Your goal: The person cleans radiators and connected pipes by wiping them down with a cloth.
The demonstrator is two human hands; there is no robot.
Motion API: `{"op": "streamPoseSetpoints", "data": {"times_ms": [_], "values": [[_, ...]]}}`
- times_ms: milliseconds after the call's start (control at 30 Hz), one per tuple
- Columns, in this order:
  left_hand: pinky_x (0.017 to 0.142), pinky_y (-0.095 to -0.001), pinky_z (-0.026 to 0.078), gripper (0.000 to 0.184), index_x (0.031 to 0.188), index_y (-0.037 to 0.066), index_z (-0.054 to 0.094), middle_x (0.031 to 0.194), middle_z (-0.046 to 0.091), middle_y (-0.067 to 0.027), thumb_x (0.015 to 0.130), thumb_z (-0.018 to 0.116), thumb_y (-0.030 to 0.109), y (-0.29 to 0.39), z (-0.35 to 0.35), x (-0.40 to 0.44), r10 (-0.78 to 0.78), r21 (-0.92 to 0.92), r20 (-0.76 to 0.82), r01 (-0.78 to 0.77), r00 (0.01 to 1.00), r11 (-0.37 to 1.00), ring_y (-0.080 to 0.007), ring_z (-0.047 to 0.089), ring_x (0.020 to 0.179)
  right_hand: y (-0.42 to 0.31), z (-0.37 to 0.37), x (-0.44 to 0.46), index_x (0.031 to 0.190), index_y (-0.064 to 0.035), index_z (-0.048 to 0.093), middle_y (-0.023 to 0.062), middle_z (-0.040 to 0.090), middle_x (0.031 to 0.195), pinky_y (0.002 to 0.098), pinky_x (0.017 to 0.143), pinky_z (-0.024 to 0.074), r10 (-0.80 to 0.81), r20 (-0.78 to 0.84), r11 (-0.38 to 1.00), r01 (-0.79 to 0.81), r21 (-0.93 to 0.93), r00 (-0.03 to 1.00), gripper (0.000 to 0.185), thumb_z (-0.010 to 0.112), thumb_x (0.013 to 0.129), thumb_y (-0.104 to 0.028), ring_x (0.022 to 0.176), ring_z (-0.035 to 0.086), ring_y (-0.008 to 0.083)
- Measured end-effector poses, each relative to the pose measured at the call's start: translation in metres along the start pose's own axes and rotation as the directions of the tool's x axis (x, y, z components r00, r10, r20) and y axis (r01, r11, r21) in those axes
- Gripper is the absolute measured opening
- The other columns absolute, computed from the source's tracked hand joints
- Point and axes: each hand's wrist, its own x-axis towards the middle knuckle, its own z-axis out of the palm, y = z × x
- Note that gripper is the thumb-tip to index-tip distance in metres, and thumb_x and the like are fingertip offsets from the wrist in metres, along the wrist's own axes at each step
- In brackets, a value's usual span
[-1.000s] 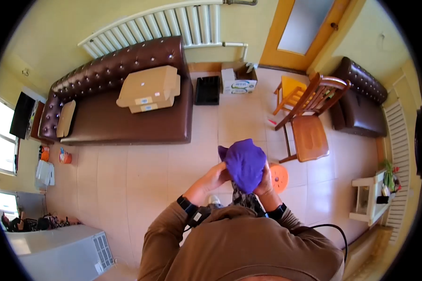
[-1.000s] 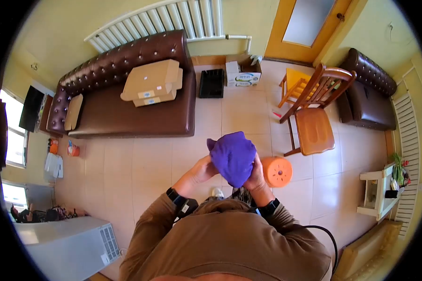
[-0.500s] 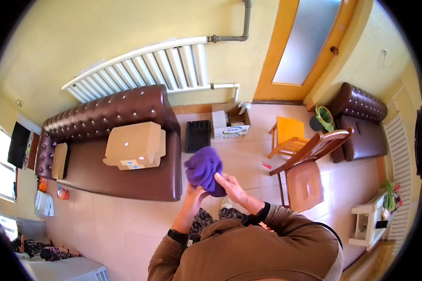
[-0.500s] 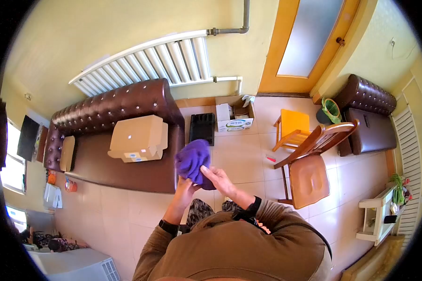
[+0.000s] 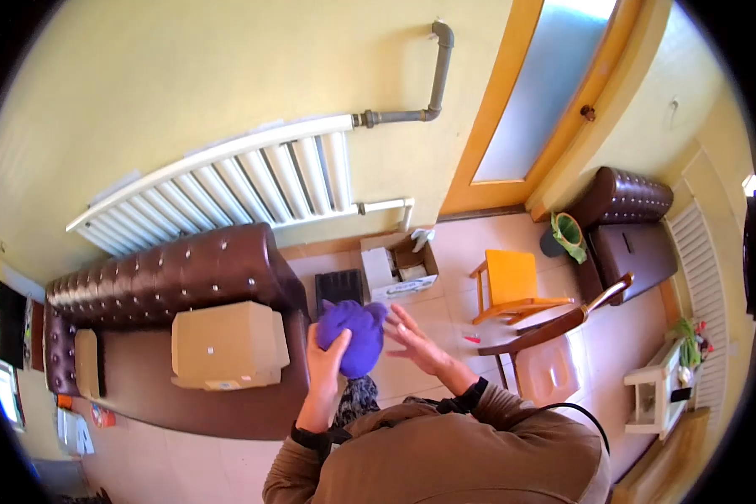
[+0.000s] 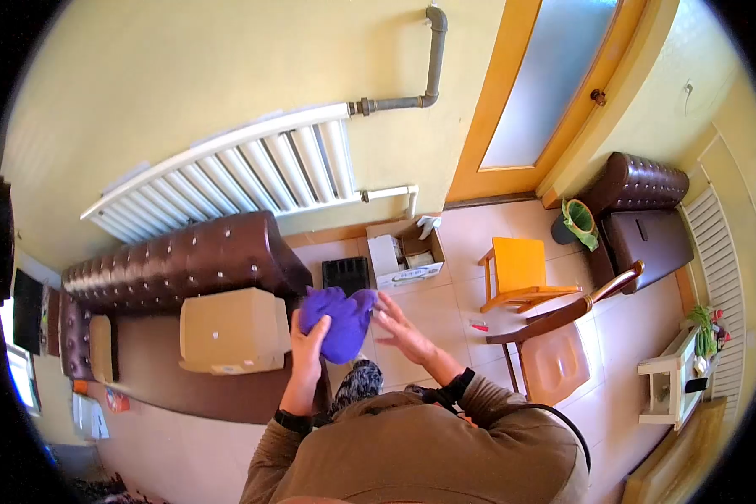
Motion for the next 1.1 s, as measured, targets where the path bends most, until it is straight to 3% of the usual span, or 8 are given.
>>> {"op": "streamPoseSetpoints", "data": {"times_ms": [67,167,300,500,667,767,933,1100], "values": [[0.079,-0.0277,0.044,0.036,0.108,0.000,0.049,0.099,0.055,-0.0083,0.082,0.064,0.021,-0.006,-0.001,0.028,-0.009,0.330,0.125,-0.033,0.992,0.944,-0.0142,0.053,0.089,0.002,0.011,0.028,0.138,-0.0136,0.023,0.0084,0.033,0.137,0.0486,0.099,0.0316,-0.007,0.069,0.991,-0.003,0.136,0.998,0.067,0.051,0.086,-0.046,0.127,0.030,0.0231],[0.077,-0.0277,0.044,0.047,0.121,-0.001,0.040,0.096,0.055,-0.0118,0.087,0.057,0.026,-0.023,-0.007,0.071,0.047,0.358,0.437,-0.221,0.898,0.907,-0.0157,0.054,0.085,0.015,0.013,0.074,0.130,-0.0061,0.037,0.0099,0.047,0.127,0.0366,0.095,0.0405,0.076,0.040,0.876,-0.086,0.474,0.996,0.055,0.050,0.089,-0.040,0.112,0.050,0.0197],[0.067,-0.0250,0.047,0.048,0.125,0.001,0.035,0.091,0.058,-0.0102,0.087,0.057,0.021,0.019,0.001,0.121,0.007,0.374,0.390,-0.165,0.921,0.913,-0.0130,0.057,0.074,-0.019,0.004,0.115,0.123,-0.0057,0.045,0.0117,0.056,0.114,0.0380,0.093,0.0425,0.061,-0.097,0.745,0.019,0.667,0.993,0.047,0.050,0.089,-0.038,0.102,0.056,0.0227],[0.069,-0.0239,0.046,0.047,0.127,0.003,0.034,0.095,0.056,-0.0083,0.085,0.056,0.010,0.017,-0.051,0.171,-0.003,0.395,0.229,-0.090,0.973,0.914,-0.0130,0.056,0.079,-0.124,-0.045,0.183,0.117,-0.0024,0.050,0.0049,0.058,0.103,0.0292,0.084,0.0434,-0.430,-0.393,0.902,0.373,-0.218,0.813,0.048,0.068,0.076,-0.020,0.094,0.055,0.0138],[0.065,-0.0234,0.045,0.049,0.129,0.005,0.035,0.088,0.057,-0.0067,0.085,0.057,0.011,-0.034,-0.115,0.166,-0.110,0.558,-0.023,0.104,0.994,0.823,-0.0128,0.056,0.074,-0.202,-0.086,0.261,0.111,-0.0049,0.052,0.0069,0.061,0.095,0.0294,0.078,0.0466,-0.651,-0.327,0.744,0.490,-0.455,0.684,0.053,0.075,0.065,-0.019,0.089,0.056,0.0128],[0.060,-0.0231,0.045,0.050,0.129,0.006,0.035,0.085,0.058,-0.0056,0.084,0.058,0.013,-0.064,-0.153,0.143,-0.210,0.545,-0.268,0.328,0.940,0.772,-0.0120,0.056,0.071,-0.259,-0.106,0.299,0.109,-0.0071,0.052,0.0142,0.060,0.099,0.0357,0.080,0.0465,-0.872,-0.081,0.245,0.288,-0.926,0.482,0.054,0.073,0.061,-0.020,0.092,0.060,0.0297],[0.051,-0.0205,0.042,0.050,0.128,0.007,0.036,0.084,0.057,-0.0047,0.084,0.059,0.015,-0.090,-0.154,0.111,-0.293,0.388,-0.522,0.530,0.801,0.754,-0.0090,0.055,0.069,-0.317,-0.129,0.387,0.117,-0.0158,0.049,0.0124,0.052,0.118,0.0417,0.092,0.0364,-0.701,0.401,-0.354,0.200,-0.914,0.590,0.060,0.071,0.062,-0.026,0.110,0.049,0.0306],[0.049,-0.0197,0.041,0.048,0.127,0.007,0.036,0.085,0.057,-0.0050,0.085,0.057,0.012,-0.096,-0.130,0.111,-0.318,0.258,-0.527,0.505,0.788,0.824,-0.0084,0.055,0.068,-0.323,-0.133,0.433,0.123,-0.0190,0.044,0.0112,0.053,0.113,0.0469,0.091,0.0332,-0.535,0.448,-0.541,0.118,-0.833,0.716,0.070,0.073,0.060,-0.032,0.101,0.050,0.0329]]}}
